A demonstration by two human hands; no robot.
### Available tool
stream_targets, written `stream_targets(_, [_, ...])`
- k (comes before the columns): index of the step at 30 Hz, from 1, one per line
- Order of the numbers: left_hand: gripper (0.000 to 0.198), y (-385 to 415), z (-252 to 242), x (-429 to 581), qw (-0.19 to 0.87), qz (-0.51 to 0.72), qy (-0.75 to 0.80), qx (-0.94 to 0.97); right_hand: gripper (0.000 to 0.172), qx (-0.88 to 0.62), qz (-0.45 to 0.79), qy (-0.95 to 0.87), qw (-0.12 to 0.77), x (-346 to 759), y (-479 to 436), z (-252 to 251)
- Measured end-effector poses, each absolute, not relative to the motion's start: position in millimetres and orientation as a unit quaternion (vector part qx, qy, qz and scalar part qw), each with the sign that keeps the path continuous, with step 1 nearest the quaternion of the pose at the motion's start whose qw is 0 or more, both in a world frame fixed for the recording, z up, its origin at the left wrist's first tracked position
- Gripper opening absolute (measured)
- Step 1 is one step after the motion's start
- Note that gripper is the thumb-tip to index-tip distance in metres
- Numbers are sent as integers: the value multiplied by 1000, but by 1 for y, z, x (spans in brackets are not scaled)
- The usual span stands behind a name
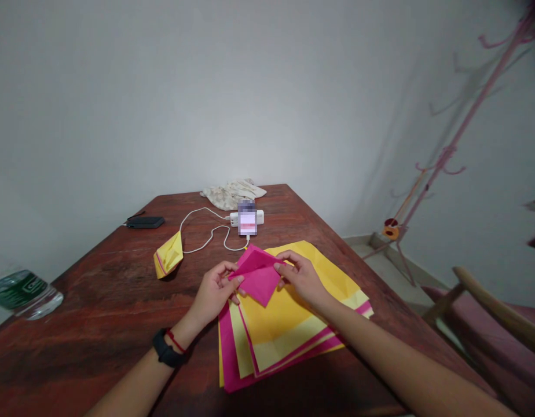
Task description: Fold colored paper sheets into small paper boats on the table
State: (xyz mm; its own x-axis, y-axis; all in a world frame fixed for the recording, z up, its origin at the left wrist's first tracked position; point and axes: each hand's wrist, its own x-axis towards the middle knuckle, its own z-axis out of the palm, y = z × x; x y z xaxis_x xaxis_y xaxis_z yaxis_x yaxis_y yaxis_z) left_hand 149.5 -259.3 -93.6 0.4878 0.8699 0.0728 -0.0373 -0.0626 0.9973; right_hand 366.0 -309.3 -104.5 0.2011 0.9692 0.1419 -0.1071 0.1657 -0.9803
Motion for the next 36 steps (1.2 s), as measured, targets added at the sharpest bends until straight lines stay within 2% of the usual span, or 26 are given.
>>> stream_targets(6, [32,-257,-90,144,662,386,327,553,20,-435,483,-392,651,372,-308,-103])
stream_targets(10, [38,-258,-86,142,699,370,309,528,24,-417,475,-405,660,375,-308,-103])
stream_targets(17, [41,-253,-96,148,625,415,364,551,40,-433,405,-514,619,366,-311,-107])
stream_targets(22, [44,-254,-97,147,602,422,357,577,38,-446,393,-539,597,365,-312,-107])
stream_targets(26, [50,-255,-94,145,502,408,338,684,41,-437,393,-539,603,369,-310,-108])
stream_targets(30, [30,-256,-94,143,330,396,321,794,21,-472,306,-576,593,371,-312,-107])
stream_targets(36, [24,-256,-94,141,249,426,302,816,16,-460,222,-634,581,370,-316,-103])
